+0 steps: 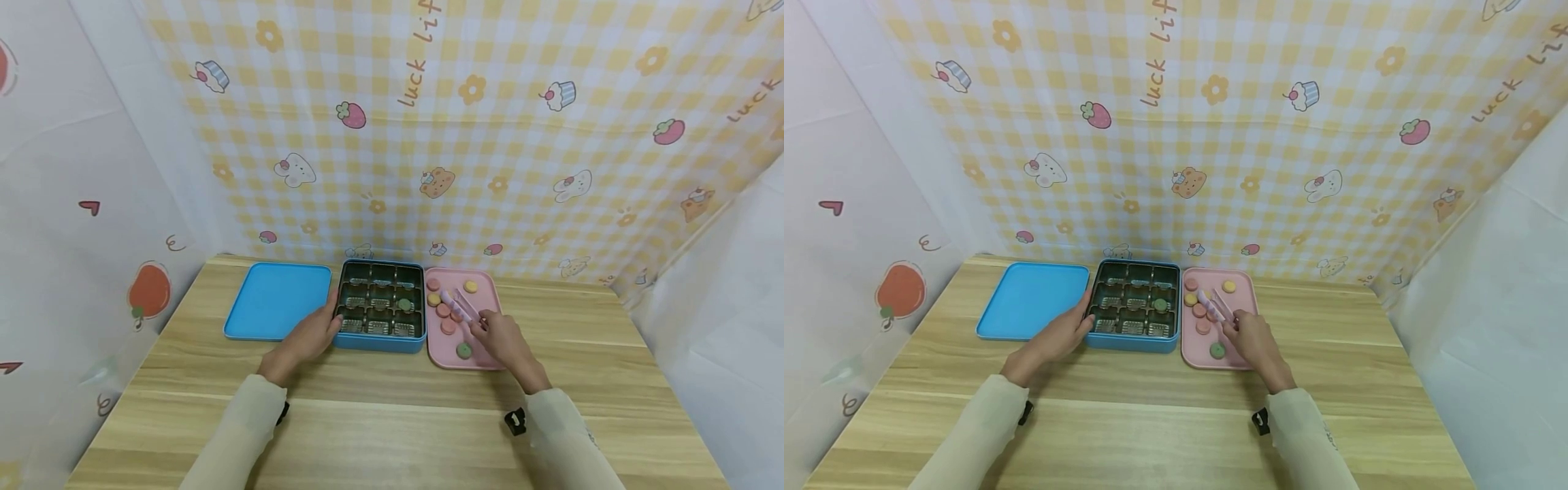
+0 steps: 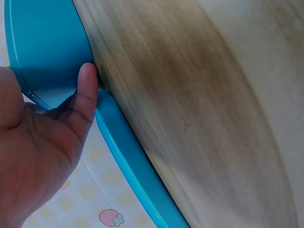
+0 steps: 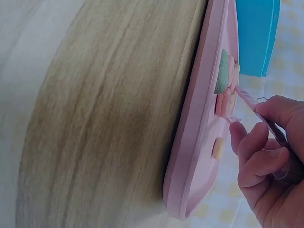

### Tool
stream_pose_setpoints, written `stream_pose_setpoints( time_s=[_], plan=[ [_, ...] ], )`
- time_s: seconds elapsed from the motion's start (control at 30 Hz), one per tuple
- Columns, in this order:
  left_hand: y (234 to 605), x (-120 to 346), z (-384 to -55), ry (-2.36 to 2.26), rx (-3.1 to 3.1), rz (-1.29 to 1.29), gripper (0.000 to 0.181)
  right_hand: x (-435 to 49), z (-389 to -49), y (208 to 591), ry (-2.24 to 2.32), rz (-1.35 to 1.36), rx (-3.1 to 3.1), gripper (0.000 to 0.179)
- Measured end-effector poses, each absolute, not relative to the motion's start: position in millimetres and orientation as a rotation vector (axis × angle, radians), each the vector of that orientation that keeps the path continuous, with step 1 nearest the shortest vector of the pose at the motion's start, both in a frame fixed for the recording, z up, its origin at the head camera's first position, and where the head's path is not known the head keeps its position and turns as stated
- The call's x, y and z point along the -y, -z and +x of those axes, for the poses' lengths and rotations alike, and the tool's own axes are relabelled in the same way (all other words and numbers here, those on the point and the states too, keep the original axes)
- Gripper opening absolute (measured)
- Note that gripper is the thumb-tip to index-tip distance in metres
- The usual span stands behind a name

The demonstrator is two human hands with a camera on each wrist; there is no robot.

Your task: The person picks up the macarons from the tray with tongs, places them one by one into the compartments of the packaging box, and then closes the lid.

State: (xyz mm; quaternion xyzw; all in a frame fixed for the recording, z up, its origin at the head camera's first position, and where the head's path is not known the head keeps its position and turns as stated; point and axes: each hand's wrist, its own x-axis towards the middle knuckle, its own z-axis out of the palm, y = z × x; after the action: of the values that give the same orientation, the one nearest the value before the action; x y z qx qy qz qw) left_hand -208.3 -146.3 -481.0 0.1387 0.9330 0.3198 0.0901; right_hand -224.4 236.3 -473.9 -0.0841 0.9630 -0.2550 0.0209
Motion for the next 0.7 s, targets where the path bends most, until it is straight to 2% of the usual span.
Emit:
stream_pose_setpoints(
  time_s=[0.7],
  plan=[
    [483.1,145.7,-208.6,-0.98,-2.771,0.4,0.067,-228.2,-220.4,455.9,0.777,-0.384,-3.095,0.02]
  ],
)
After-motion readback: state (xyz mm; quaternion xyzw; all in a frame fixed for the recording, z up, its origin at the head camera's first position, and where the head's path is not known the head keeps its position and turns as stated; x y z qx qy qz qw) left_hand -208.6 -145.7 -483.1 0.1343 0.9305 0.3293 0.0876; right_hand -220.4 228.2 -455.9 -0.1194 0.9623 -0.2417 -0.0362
